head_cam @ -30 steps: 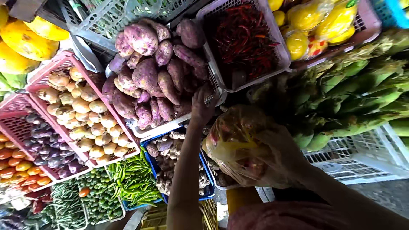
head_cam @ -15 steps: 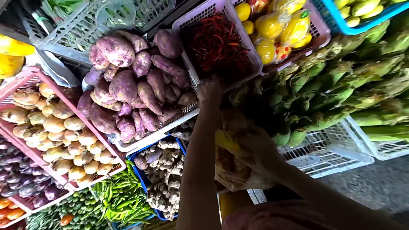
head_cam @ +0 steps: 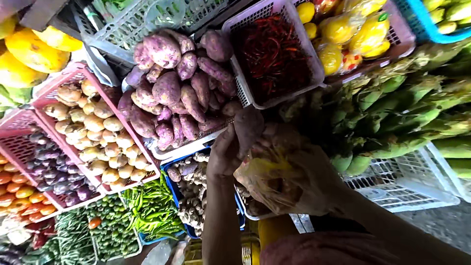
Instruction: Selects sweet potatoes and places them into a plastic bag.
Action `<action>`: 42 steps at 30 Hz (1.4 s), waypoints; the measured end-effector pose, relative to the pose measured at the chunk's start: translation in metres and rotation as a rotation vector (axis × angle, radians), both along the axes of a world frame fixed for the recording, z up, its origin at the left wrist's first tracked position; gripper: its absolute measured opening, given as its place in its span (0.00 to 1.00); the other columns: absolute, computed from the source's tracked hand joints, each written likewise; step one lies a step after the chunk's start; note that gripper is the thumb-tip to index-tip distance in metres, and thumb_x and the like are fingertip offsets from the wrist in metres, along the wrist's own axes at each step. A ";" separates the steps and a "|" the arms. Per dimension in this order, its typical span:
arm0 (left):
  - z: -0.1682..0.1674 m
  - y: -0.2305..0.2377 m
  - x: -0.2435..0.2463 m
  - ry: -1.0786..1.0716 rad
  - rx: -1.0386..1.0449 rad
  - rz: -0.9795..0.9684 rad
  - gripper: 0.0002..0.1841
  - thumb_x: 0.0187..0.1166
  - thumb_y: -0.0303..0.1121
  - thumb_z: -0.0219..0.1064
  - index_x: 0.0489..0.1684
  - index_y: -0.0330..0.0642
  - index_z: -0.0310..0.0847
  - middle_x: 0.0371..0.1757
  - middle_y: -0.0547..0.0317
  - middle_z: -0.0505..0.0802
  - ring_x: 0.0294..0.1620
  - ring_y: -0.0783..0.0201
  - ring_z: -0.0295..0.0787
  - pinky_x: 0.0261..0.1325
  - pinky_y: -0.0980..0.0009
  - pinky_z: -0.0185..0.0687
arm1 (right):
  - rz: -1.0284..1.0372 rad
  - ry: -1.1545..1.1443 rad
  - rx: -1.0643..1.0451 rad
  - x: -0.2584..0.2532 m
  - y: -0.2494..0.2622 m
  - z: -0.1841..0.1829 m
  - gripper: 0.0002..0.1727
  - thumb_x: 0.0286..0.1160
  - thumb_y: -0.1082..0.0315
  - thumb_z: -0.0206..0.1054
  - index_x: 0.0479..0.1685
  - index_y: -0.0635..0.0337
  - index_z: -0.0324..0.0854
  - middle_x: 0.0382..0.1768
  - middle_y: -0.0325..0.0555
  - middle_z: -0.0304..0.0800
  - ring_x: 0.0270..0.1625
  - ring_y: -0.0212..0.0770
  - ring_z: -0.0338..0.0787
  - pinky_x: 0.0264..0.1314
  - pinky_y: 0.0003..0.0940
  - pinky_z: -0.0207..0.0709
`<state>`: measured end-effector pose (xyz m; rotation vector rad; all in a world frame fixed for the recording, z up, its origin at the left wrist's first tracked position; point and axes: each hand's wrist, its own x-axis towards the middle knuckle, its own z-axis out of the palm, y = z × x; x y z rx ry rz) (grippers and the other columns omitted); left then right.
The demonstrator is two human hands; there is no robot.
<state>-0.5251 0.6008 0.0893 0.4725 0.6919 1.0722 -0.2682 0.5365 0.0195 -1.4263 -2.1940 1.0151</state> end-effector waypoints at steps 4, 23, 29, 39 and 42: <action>-0.004 -0.025 -0.018 0.063 -0.023 0.053 0.28 0.75 0.62 0.68 0.58 0.48 0.87 0.45 0.54 0.95 0.41 0.64 0.93 0.46 0.71 0.90 | 0.010 -0.022 -0.004 0.000 0.000 0.003 0.26 0.60 0.48 0.71 0.49 0.60 0.90 0.45 0.56 0.93 0.61 0.73 0.84 0.63 0.71 0.74; -0.078 0.047 -0.017 1.884 0.239 -0.515 0.21 0.81 0.22 0.62 0.74 0.30 0.76 0.78 0.32 0.78 0.79 0.34 0.75 0.77 0.38 0.72 | -0.017 -0.027 -0.013 0.000 -0.003 0.004 0.26 0.56 0.49 0.74 0.48 0.60 0.91 0.47 0.55 0.94 0.62 0.74 0.84 0.64 0.70 0.74; -0.107 0.098 -0.012 2.335 0.179 -0.941 0.30 0.79 0.19 0.63 0.83 0.29 0.65 0.87 0.38 0.69 0.89 0.38 0.62 0.82 0.45 0.68 | -0.034 -0.053 0.006 0.000 -0.003 -0.001 0.24 0.57 0.48 0.72 0.47 0.56 0.91 0.45 0.51 0.95 0.61 0.71 0.86 0.63 0.68 0.76; -0.098 0.088 -0.063 2.093 0.927 -0.306 0.15 0.75 0.21 0.69 0.59 0.30 0.86 0.73 0.37 0.85 0.80 0.34 0.75 0.77 0.43 0.73 | -0.034 -0.025 0.018 -0.002 0.000 -0.003 0.25 0.62 0.46 0.69 0.48 0.57 0.91 0.45 0.52 0.94 0.59 0.71 0.86 0.61 0.68 0.76; -0.065 0.112 -0.081 2.328 0.794 -0.246 0.22 0.77 0.25 0.65 0.70 0.51 0.86 0.79 0.43 0.81 0.82 0.32 0.71 0.74 0.27 0.63 | -0.026 -0.032 -0.002 0.001 0.002 -0.003 0.25 0.61 0.47 0.69 0.49 0.57 0.91 0.46 0.51 0.95 0.60 0.70 0.87 0.62 0.68 0.76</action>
